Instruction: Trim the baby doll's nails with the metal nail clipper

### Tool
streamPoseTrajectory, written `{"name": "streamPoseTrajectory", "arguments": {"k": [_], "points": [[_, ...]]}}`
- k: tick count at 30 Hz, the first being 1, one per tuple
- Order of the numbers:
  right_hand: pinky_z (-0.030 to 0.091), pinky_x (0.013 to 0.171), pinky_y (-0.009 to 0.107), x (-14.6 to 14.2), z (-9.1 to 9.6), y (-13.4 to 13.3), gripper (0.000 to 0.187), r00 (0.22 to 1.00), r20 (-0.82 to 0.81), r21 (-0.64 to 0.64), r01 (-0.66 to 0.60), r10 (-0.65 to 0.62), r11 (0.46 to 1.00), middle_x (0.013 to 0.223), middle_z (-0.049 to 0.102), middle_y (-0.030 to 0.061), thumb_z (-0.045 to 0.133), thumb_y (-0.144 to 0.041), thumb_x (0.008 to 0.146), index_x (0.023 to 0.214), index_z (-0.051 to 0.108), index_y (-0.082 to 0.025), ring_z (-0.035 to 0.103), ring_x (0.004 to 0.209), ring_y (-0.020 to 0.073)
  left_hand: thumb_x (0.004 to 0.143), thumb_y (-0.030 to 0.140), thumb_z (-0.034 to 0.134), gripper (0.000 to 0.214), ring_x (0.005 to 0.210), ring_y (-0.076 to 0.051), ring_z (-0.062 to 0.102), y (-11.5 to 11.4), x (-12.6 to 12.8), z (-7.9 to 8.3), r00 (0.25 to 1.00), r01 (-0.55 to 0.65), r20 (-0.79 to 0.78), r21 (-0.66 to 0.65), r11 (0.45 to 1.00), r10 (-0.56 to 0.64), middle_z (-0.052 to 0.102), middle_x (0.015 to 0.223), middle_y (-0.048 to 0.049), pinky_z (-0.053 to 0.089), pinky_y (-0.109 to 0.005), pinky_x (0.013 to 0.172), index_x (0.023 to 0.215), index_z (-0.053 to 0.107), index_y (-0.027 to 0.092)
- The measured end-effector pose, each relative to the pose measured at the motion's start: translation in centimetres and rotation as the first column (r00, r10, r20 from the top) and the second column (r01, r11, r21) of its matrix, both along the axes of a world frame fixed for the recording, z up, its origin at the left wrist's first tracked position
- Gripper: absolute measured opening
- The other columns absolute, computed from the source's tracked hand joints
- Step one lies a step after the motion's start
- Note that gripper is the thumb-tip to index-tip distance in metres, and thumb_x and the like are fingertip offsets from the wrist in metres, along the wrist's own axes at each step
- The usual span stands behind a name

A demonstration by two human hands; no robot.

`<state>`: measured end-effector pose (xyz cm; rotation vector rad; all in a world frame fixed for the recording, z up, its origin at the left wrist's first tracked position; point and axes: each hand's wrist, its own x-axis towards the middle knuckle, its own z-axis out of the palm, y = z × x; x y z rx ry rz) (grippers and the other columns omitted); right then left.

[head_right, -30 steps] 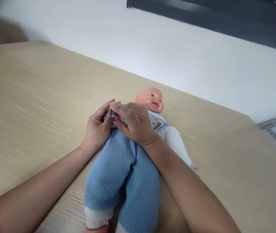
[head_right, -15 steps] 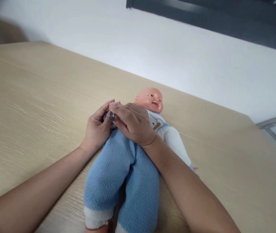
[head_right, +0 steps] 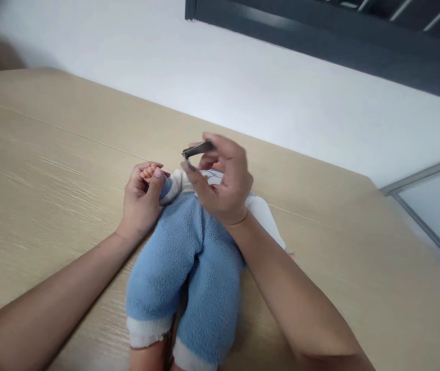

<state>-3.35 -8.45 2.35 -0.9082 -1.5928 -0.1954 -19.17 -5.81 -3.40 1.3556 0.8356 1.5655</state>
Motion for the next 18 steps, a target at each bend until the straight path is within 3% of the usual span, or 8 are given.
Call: {"name": "streamPoseTrajectory", "arguments": {"k": [3, 6, 8, 9, 10, 11, 13, 18], "points": [[0.058, 0.070, 0.032, 1.3, 2.3, -0.3, 0.037, 0.985, -0.170, 0.239, 0.021, 0.020, 0.971, 0.106, 0.073, 0.0048, 0.067, -0.045, 0.102, 0.134, 0.056, -0.028, 0.072, 0.083, 0.0169, 0.095, 0.041, 0.072, 0.023, 0.082, -0.015, 0.062, 0.2, -0.4, 0.5, 0.995, -0.093, 0.027, 0.002, 0.996, 0.093, 0.064, 0.090, -0.0008, 0.052, -0.028, 0.080, 0.105, 0.062, 0.023], [0.048, 0.055, 0.023, 4.8, 3.2, -1.6, 0.035, 0.936, -0.340, 0.317, 0.020, 0.094, 0.948, 0.103, 0.071, 0.0054, 0.074, -0.043, 0.096, 0.125, 0.063, -0.025, 0.074, 0.090, 0.0171, 0.090, 0.029, 0.071, 0.013, 0.070, -0.013, 0.053, 0.7, -1.4, 1.0, 0.979, -0.203, -0.012, -0.015, 0.979, 0.203, 0.056, 0.079, 0.0026, 0.046, -0.026, 0.069, 0.098, 0.063, 0.022], [0.043, 0.047, 0.021, 7.7, 2.4, -3.8, 0.046, 0.859, -0.502, 0.167, -0.023, 0.105, 0.986, 0.092, 0.073, 0.0034, 0.088, -0.042, 0.080, 0.117, 0.066, -0.025, 0.069, 0.074, 0.0143, 0.088, 0.026, 0.069, 0.008, 0.067, -0.013, 0.050, 1.1, -2.2, 1.1, 0.969, -0.239, -0.081, -0.051, 0.970, 0.235, 0.055, 0.076, 0.0022, 0.043, -0.027, 0.065, 0.092, 0.066, 0.021], [0.044, 0.048, 0.021, 9.1, 1.7, -5.2, 0.045, 0.766, -0.638, 0.045, -0.055, 0.071, 0.997, 0.086, 0.074, 0.0023, 0.090, -0.038, 0.077, 0.112, 0.067, -0.024, 0.065, 0.067, 0.0122, 0.087, 0.026, 0.068, 0.007, 0.066, -0.014, 0.049, 1.4, -2.6, 0.9, 0.964, -0.246, -0.124, -0.072, 0.967, 0.236, 0.055, 0.075, 0.0018, 0.041, -0.027, 0.063, 0.092, 0.067, 0.021], [0.047, 0.052, 0.020, 10.5, 0.8, -6.7, 0.043, 0.618, -0.786, -0.073, -0.118, 0.016, 0.990, 0.087, 0.075, 0.0024, 0.091, -0.038, 0.077, 0.110, 0.068, -0.022, 0.067, 0.070, 0.0117, 0.086, 0.025, 0.067, 0.008, 0.065, -0.014, 0.048, 1.6, -3.0, 0.7, 0.957, -0.256, -0.165, -0.095, 0.962, 0.239, 0.055, 0.074, 0.0018, 0.040, -0.027, 0.062, 0.092, 0.069, 0.020], [0.047, 0.051, 0.019, 11.7, -0.1, -8.1, 0.043, 0.546, -0.837, -0.125, -0.135, -0.032, 0.983, 0.086, 0.076, 0.0021, 0.093, -0.035, 0.074, 0.105, 0.068, -0.020, 0.066, 0.067, 0.0105, 0.085, 0.024, 0.066, 0.010, 0.064, -0.014, 0.047, 1.9, -3.4, 0.5, 0.946, -0.276, -0.206, -0.118, 0.954, 0.248, 0.055, 0.073, 0.0016, 0.039, -0.028, 0.061, 0.093, 0.070, 0.020], [0.049, 0.051, 0.017, 13.8, -1.7, -10.5, 0.041, 0.390, -0.914, -0.191, -0.179, -0.108, 0.965, 0.083, 0.076, -0.0018, 0.095, -0.034, 0.069, 0.094, 0.068, -0.018, 0.061, 0.059, 0.0062, 0.083, 0.022, 0.064, 0.015, 0.063, -0.015, 0.049, 2.3, -4.1, -0.2, 0.919, -0.312, -0.302, -0.164, 0.936, 0.253, 0.057, 0.072, 0.0006, 0.039, -0.028, 0.060, 0.095, 0.073, 0.020], [0.054, 0.054, 0.019, 16.9, -4.2, -11.8, 0.035, 0.183, -0.966, -0.232, -0.282, -0.185, 0.931, 0.073, 0.074, -0.0058, 0.093, -0.035, 0.071, 0.090, 0.068, -0.019, 0.061, 0.054, 0.0061, 0.081, 0.019, 0.061, 0.024, 0.066, -0.019, 0.057, 2.2, -5.3, -1.2, 0.845, -0.351, -0.490, -0.207, 0.913, 0.214, 0.065, 0.075, -0.0034, 0.041, -0.031, 0.060, 0.100, 0.075, 0.020]]}}
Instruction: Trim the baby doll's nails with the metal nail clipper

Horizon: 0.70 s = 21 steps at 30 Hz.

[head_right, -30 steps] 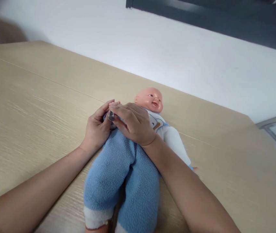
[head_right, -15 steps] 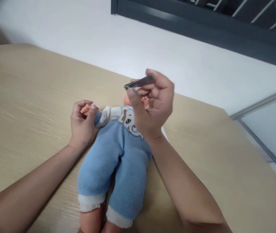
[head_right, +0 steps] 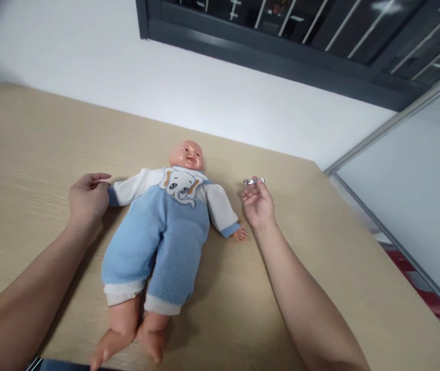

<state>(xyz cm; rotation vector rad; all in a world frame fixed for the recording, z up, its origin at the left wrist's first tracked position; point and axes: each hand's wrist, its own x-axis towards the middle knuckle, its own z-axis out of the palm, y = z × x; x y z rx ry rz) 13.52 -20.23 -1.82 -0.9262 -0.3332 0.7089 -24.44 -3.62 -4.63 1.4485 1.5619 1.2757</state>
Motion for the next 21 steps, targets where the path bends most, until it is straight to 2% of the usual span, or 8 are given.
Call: {"name": "streamPoseTrajectory", "arguments": {"k": [5, 8, 11, 14, 15, 17, 19, 21], "points": [[0.058, 0.060, 0.023, -0.4, -1.5, 1.2, 0.030, 0.987, -0.120, -0.047, -0.113, 0.107, 0.992, 0.071, 0.075, -0.0022, 0.090, -0.034, 0.074, 0.091, 0.071, -0.017, 0.065, 0.056, 0.0096, 0.082, 0.016, 0.061, 0.030, 0.072, -0.025, 0.061, -0.6, -1.3, 0.0, 0.990, 0.004, -0.143, -0.032, 0.999, -0.008, 0.069, 0.080, -0.0065, 0.045, -0.036, 0.068, 0.106, 0.078, 0.021], [0.061, 0.064, 0.027, -1.0, -1.8, 1.4, 0.023, 0.975, -0.160, -0.060, -0.168, 0.156, 0.984, 0.073, 0.076, -0.0007, 0.084, -0.034, 0.081, 0.093, 0.072, -0.018, 0.068, 0.059, 0.0123, 0.085, 0.015, 0.061, 0.042, 0.097, -0.030, 0.067, -1.8, -0.5, 1.8, 0.970, 0.044, -0.241, 0.115, 0.992, -0.015, 0.073, 0.108, -0.0123, 0.052, -0.044, 0.091, 0.124, 0.075, 0.022], [0.063, 0.072, 0.029, -1.2, -1.8, 1.4, 0.016, 0.970, -0.174, -0.047, -0.181, 0.171, 0.982, 0.077, 0.076, -0.0009, 0.079, -0.032, 0.088, 0.095, 0.072, -0.019, 0.070, 0.063, 0.0128, 0.093, 0.021, 0.059, 0.042, 0.117, -0.031, 0.067, -5.1, 3.2, 5.0, 0.912, 0.330, -0.357, 0.350, 0.877, -0.201, 0.072, 0.122, -0.0134, 0.051, -0.048, 0.107, 0.134, 0.071, 0.021], [0.064, 0.076, 0.030, -1.0, -1.5, 1.3, 0.007, 0.970, -0.187, -0.039, -0.163, 0.153, 0.986, 0.079, 0.077, -0.0021, 0.071, -0.028, 0.095, 0.093, 0.071, -0.021, 0.070, 0.065, 0.0122, 0.095, 0.024, 0.061, 0.040, 0.121, -0.029, 0.067, -9.9, 9.1, 7.1, 0.560, 0.806, -0.598, 0.233, 0.544, -0.573, 0.074, 0.125, -0.0104, 0.050, -0.047, 0.111, 0.133, 0.072, 0.024], [0.064, 0.075, 0.030, -0.9, -1.5, 1.3, 0.008, 0.971, -0.192, -0.040, -0.154, 0.144, 0.987, 0.079, 0.077, -0.0023, 0.069, -0.027, 0.097, 0.093, 0.071, -0.021, 0.070, 0.064, 0.0120, 0.094, 0.028, 0.066, 0.046, 0.128, -0.031, 0.064, -11.5, 11.1, 7.3, 0.378, 0.901, -0.683, 0.117, 0.417, -0.626, 0.072, 0.133, -0.0113, 0.049, -0.048, 0.114, 0.139, 0.070, 0.025], [0.063, 0.073, 0.030, -0.7, -1.3, 1.2, 0.011, 0.971, -0.200, -0.043, -0.138, 0.127, 0.989, 0.077, 0.077, -0.0025, 0.065, -0.027, 0.100, 0.092, 0.070, -0.021, 0.069, 0.061, 0.0118, 0.091, 0.038, 0.075, 0.061, 0.142, -0.040, 0.054, -14.0, 14.7, 6.9, 0.136, 0.958, -0.818, -0.037, 0.286, -0.559, 0.063, 0.147, -0.0191, 0.042, -0.058, 0.120, 0.148, 0.064, 0.021], [0.063, 0.071, 0.029, -0.6, -1.2, 1.2, 0.015, 0.973, -0.202, -0.042, -0.122, 0.111, 0.992, 0.074, 0.076, -0.0027, 0.061, -0.026, 0.102, 0.091, 0.069, -0.020, 0.068, 0.060, 0.0115, 0.094, 0.036, 0.073, 0.063, 0.150, -0.045, 0.044, -15.2, 17.4, 5.9, 0.050, 0.956, -0.880, -0.095, 0.278, -0.473, 0.052, 0.159, -0.0236, 0.033, -0.068, 0.123, 0.152, 0.060, 0.018], [0.062, 0.069, 0.028, -0.5, -1.2, 1.2, 0.016, 0.975, -0.200, -0.037, -0.108, 0.098, 0.994, 0.074, 0.075, -0.0026, 0.059, -0.025, 0.103, 0.091, 0.069, -0.020, 0.068, 0.059, 0.0113, 0.099, 0.029, 0.065, 0.047, 0.145, -0.046, 0.047, -15.4, 19.1, 4.8, 0.063, 0.946, -0.884, -0.095, 0.310, -0.462, 0.055, 0.155, -0.0238, 0.038, -0.074, 0.116, 0.144, 0.065, 0.017]]}}
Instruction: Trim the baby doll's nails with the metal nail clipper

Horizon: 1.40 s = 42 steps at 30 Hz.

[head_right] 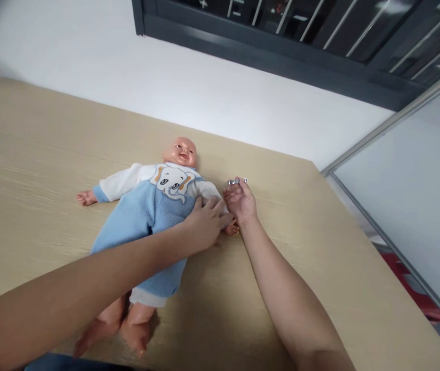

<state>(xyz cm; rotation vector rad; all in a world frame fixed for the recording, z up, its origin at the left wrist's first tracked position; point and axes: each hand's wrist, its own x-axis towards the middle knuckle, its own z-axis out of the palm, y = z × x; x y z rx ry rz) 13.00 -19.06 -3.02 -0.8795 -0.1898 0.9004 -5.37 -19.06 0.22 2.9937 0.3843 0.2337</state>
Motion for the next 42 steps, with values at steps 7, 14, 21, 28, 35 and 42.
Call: {"name": "streamPoseTrajectory", "arguments": {"k": [7, 14, 21, 28, 35, 42], "points": [[0.061, 0.064, 0.026, 0.3, 0.0, -0.1, 0.009, 0.999, 0.017, 0.019, 0.046, -0.047, 0.999, 0.077, 0.076, -0.0029, 0.069, -0.028, 0.098, 0.094, 0.067, -0.020, 0.068, 0.058, 0.0104, 0.106, 0.016, 0.044, 0.032, 0.120, -0.038, 0.063, 0.9, 0.6, 0.6, 0.986, -0.023, 0.166, -0.054, 0.998, 0.031, 0.066, 0.130, -0.0237, 0.057, -0.053, 0.093, 0.127, 0.067, 0.009], [0.057, 0.061, 0.020, -1.8, 3.6, -0.1, 0.010, 0.992, 0.120, 0.097, 0.035, -0.047, 0.995, 0.075, 0.074, -0.0019, 0.073, -0.027, 0.094, 0.097, 0.068, -0.018, 0.064, 0.057, 0.0072, 0.100, 0.012, 0.046, 0.014, 0.084, -0.019, 0.058, 5.1, -6.8, 2.4, 0.683, 0.115, 0.637, -0.578, 0.808, 0.358, 0.058, 0.090, -0.0054, 0.053, -0.034, 0.087, 0.091, 0.053, 0.021], [0.057, 0.065, 0.021, -9.6, 9.3, 3.7, 0.042, 0.787, 0.560, 0.125, -0.389, 0.259, 0.913, 0.082, 0.074, -0.0001, 0.088, -0.048, 0.082, 0.110, 0.071, -0.022, 0.066, 0.065, 0.0096, 0.099, 0.028, 0.063, 0.027, 0.107, -0.022, 0.060, 6.4, -12.1, 2.0, 0.552, 0.351, 0.626, -0.774, 0.527, 0.551, 0.057, 0.088, -0.0034, 0.039, -0.041, 0.122, 0.075, 0.049, 0.023], [0.049, 0.054, 0.021, -13.4, 9.3, 7.3, 0.044, 0.668, 0.625, 0.013, -0.525, 0.403, 0.851, 0.081, 0.071, -0.0027, 0.085, -0.052, 0.086, 0.113, 0.066, -0.022, 0.057, 0.058, 0.0076, 0.096, 0.026, 0.071, 0.010, 0.078, -0.013, 0.053, 6.4, -11.7, 1.9, 0.492, 0.387, 0.405, -0.895, 0.223, 0.770, 0.057, 0.085, 0.0010, 0.052, -0.029, 0.090, 0.092, 0.065, 0.019], [0.054, 0.058, 0.021, -12.4, 7.9, 7.4, 0.048, 0.685, 0.555, 0.016, -0.576, 0.472, 0.817, 0.091, 0.077, 0.0007, 0.088, -0.048, 0.082, 0.116, 0.067, -0.022, 0.064, 0.062, 0.0093, 0.090, 0.039, 0.084, 0.031, 0.090, -0.014, 0.062, 6.7, -11.6, 0.6, 0.474, 0.524, 0.351, -0.850, 0.062, 0.808, 0.067, 0.098, -0.0016, 0.053, -0.029, 0.089, 0.110, 0.073, 0.018], [0.058, 0.063, 0.022, -11.4, 7.5, 7.4, 0.047, 0.598, 0.617, -0.010, -0.643, 0.511, 0.766, 0.090, 0.079, 0.0011, 0.091, -0.044, 0.081, 0.118, 0.070, -0.023, 0.070, 0.065, 0.0112, 0.082, 0.038, 0.089, 0.037, 0.090, -0.016, 0.066, 6.9, -11.6, 0.5, 0.444, 0.500, 0.342, -0.861, 0.088, 0.828, 0.071, 0.098, -0.0029, 0.055, -0.032, 0.088, 0.109, 0.074, 0.018]]}}
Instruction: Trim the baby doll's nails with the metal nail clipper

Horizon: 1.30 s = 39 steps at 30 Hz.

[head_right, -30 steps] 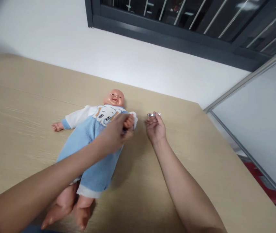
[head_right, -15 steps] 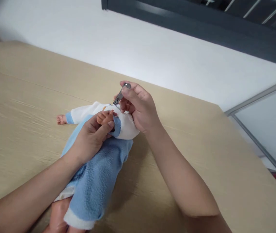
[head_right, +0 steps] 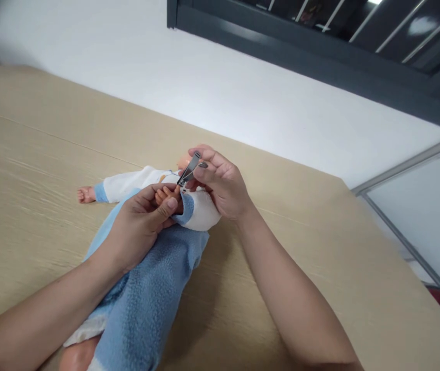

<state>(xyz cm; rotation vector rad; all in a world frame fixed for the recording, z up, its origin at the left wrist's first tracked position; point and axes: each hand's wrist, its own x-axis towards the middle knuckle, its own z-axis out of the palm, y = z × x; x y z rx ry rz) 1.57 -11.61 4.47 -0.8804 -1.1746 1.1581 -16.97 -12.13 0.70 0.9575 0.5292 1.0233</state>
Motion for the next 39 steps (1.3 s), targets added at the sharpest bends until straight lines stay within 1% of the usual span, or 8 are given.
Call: {"name": "streamPoseTrajectory", "arguments": {"k": [4, 9, 13, 20, 25, 29, 35, 39], "points": [[0.059, 0.065, 0.021, 0.2, -0.4, 0.1, 0.044, 1.000, 0.007, 0.005, 0.015, -0.015, 1.000, 0.095, 0.080, 0.0016, 0.089, -0.042, 0.085, 0.119, 0.069, -0.023, 0.072, 0.067, 0.0109, 0.083, 0.039, 0.089, 0.037, 0.090, -0.016, 0.065, 0.0, -0.1, -0.1, 1.000, -0.001, -0.023, 0.021, 1.000, 0.001, 0.070, 0.097, -0.0028, 0.055, -0.032, 0.088, 0.110, 0.075, 0.017], [0.060, 0.065, 0.023, 0.3, -0.8, 0.3, 0.044, 1.000, 0.009, -0.009, -0.011, 0.011, 1.000, 0.092, 0.080, 0.0027, 0.087, -0.049, 0.086, 0.117, 0.070, -0.022, 0.071, 0.066, 0.0121, 0.085, 0.039, 0.087, 0.037, 0.089, -0.015, 0.063, 0.0, -0.2, -0.1, 0.999, 0.006, -0.040, 0.017, 1.000, -0.005, 0.070, 0.098, -0.0026, 0.053, -0.029, 0.086, 0.112, 0.074, 0.017], [0.059, 0.066, 0.021, 0.3, -1.1, 0.4, 0.038, 1.000, -0.015, -0.002, -0.016, 0.016, 1.000, 0.089, 0.079, 0.0019, 0.086, -0.043, 0.088, 0.115, 0.071, -0.022, 0.071, 0.067, 0.0111, 0.086, 0.037, 0.087, 0.034, 0.087, -0.014, 0.062, 0.0, -0.2, -0.2, 0.999, 0.004, -0.042, 0.027, 1.000, -0.002, 0.070, 0.096, -0.0020, 0.052, -0.028, 0.083, 0.111, 0.075, 0.017], [0.059, 0.063, 0.021, 0.2, -1.1, 0.5, 0.042, 0.999, -0.036, -0.024, -0.015, 0.014, 1.000, 0.088, 0.079, 0.0031, 0.090, -0.043, 0.083, 0.113, 0.073, -0.020, 0.070, 0.065, 0.0110, 0.087, 0.037, 0.085, 0.033, 0.088, -0.014, 0.062, 0.0, -0.2, -0.4, 0.999, 0.006, -0.052, 0.036, 0.999, -0.004, 0.071, 0.099, -0.0028, 0.051, -0.028, 0.082, 0.112, 0.074, 0.019], [0.058, 0.063, 0.019, 0.2, -1.0, 0.4, 0.041, 0.998, -0.055, -0.028, -0.021, 0.019, 0.999, 0.087, 0.079, 0.0026, 0.090, -0.041, 0.083, 0.114, 0.074, -0.020, 0.070, 0.065, 0.0103, 0.085, 0.039, 0.087, 0.035, 0.090, -0.016, 0.063, 0.0, -0.2, -0.5, 0.998, -0.003, -0.064, 0.038, 0.999, 0.005, 0.071, 0.100, -0.0037, 0.053, -0.029, 0.083, 0.111, 0.074, 0.018], [0.059, 0.062, 0.020, 0.1, -1.1, 0.4, 0.043, 0.998, -0.054, -0.040, 0.009, -0.011, 0.999, 0.088, 0.079, 0.0026, 0.092, -0.042, 0.080, 0.112, 0.074, -0.020, 0.070, 0.065, 0.0112, 0.085, 0.039, 0.087, 0.036, 0.089, -0.016, 0.064, 0.1, -0.2, -0.4, 0.998, -0.002, -0.064, 0.039, 0.999, 0.004, 0.071, 0.100, -0.0038, 0.053, -0.030, 0.084, 0.111, 0.074, 0.019], [0.057, 0.062, 0.018, -0.1, -1.3, 0.4, 0.030, 0.998, -0.063, 0.014, 0.017, -0.016, 1.000, 0.087, 0.081, 0.0022, 0.089, -0.039, 0.085, 0.106, 0.074, -0.022, 0.069, 0.064, 0.0092, 0.086, 0.038, 0.087, 0.035, 0.095, -0.017, 0.065, 0.1, -0.1, -0.5, 0.999, 0.008, -0.042, 0.036, 0.999, -0.006, 0.072, 0.103, -0.0042, 0.053, -0.032, 0.089, 0.112, 0.073, 0.019], [0.057, 0.060, 0.019, 0.0, -1.5, 0.5, 0.038, 0.997, -0.074, -0.004, 0.034, -0.035, 0.999, 0.086, 0.079, 0.0017, 0.090, -0.044, 0.082, 0.108, 0.074, -0.022, 0.066, 0.062, 0.0093, 0.085, 0.038, 0.087, 0.037, 0.093, -0.016, 0.065, 0.1, -0.1, -0.3, 0.999, 0.005, -0.051, 0.024, 1.000, -0.004, 0.073, 0.103, -0.0045, 0.052, -0.030, 0.085, 0.113, 0.074, 0.018]]}}
